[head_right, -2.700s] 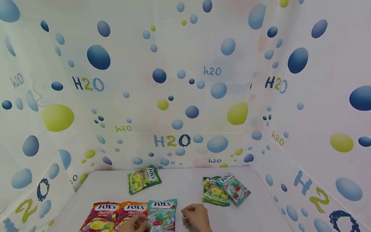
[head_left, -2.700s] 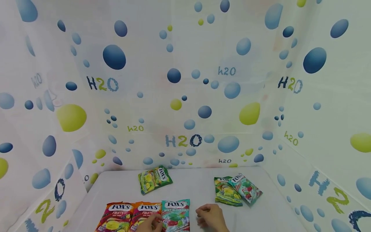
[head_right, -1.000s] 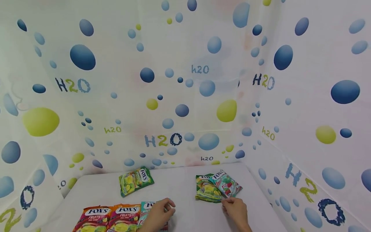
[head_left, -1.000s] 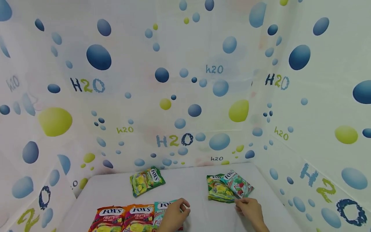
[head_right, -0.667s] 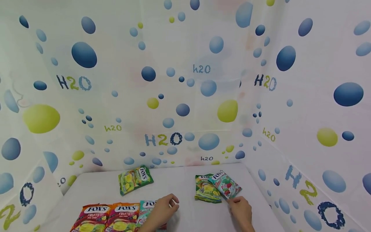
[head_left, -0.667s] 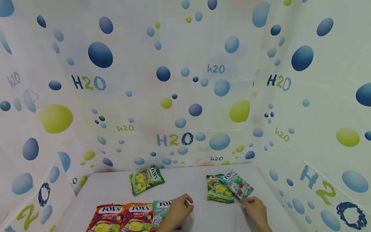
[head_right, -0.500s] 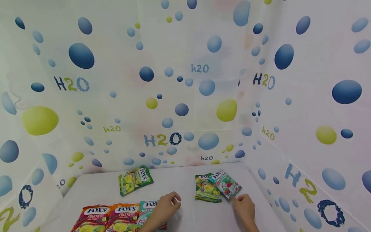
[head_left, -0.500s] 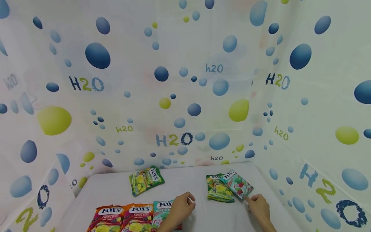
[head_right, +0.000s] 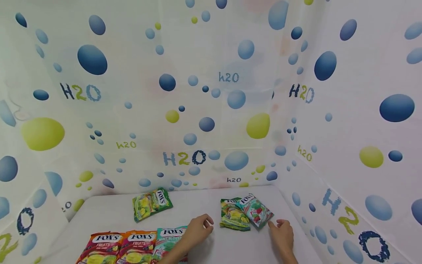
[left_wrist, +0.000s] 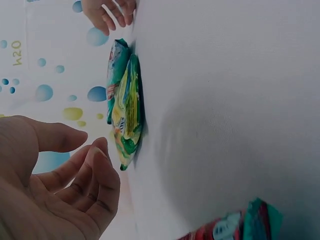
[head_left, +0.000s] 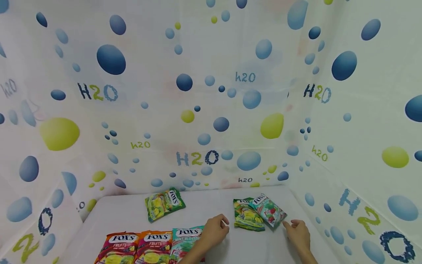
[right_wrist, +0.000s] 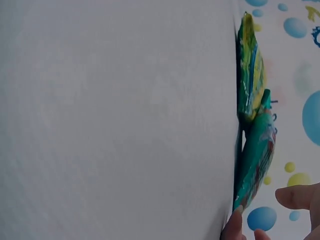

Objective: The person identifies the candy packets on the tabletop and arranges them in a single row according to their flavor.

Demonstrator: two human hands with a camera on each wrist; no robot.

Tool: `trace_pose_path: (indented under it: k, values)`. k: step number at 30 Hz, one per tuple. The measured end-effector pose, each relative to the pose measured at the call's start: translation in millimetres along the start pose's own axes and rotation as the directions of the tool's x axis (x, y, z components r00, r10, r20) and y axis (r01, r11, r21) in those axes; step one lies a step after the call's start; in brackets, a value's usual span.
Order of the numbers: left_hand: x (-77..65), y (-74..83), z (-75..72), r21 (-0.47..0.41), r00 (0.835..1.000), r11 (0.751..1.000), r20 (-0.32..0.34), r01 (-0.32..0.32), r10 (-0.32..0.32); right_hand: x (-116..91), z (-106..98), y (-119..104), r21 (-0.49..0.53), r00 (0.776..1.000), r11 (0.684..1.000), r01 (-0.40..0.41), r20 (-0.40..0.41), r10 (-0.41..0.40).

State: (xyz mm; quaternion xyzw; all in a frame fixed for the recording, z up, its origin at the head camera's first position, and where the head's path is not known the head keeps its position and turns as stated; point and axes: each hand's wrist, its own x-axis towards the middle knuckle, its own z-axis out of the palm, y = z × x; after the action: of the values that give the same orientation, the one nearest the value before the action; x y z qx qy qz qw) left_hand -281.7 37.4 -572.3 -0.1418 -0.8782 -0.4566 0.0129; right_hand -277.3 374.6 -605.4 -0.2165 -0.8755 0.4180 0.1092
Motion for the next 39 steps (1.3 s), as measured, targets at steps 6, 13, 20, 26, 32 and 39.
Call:
trace_pose_path:
  k: [6,13,20,26,32,39]
  values:
    - [14.5,0.1,14.3,-0.012,1.000,1.000,-0.003,-0.022,0.022,7,-7,-1,0.034,1.000,0.999,-0.011,-0.002,0.011]
    - [27.5,2.0,29.4,-0.062,0.997,0.996,-0.034,-0.069,0.067,16,-8,-7,0.079,1.000,0.997,-0.022,0.009,0.021]
    - [43.4,8.1,38.7,-0.090,0.999,0.995,0.024,-0.035,0.038,23,-7,-8,0.068,0.999,0.996,-0.050,0.010,0.050]
    - [54.4,19.7,51.1,-0.141,0.999,0.989,0.031,-0.031,0.036,25,-10,-5,0.011,0.999,1.000,-0.027,0.043,0.026]
    - [64.5,28.6,67.9,-0.128,0.999,0.992,0.046,-0.023,0.029,28,-12,-3,0.033,0.998,0.999,-0.043,0.038,0.042]
    - [74.4,31.8,80.6,-0.109,1.000,0.994,0.027,0.012,-0.009,38,-8,-5,0.060,0.998,0.997,-0.044,0.056,0.041]
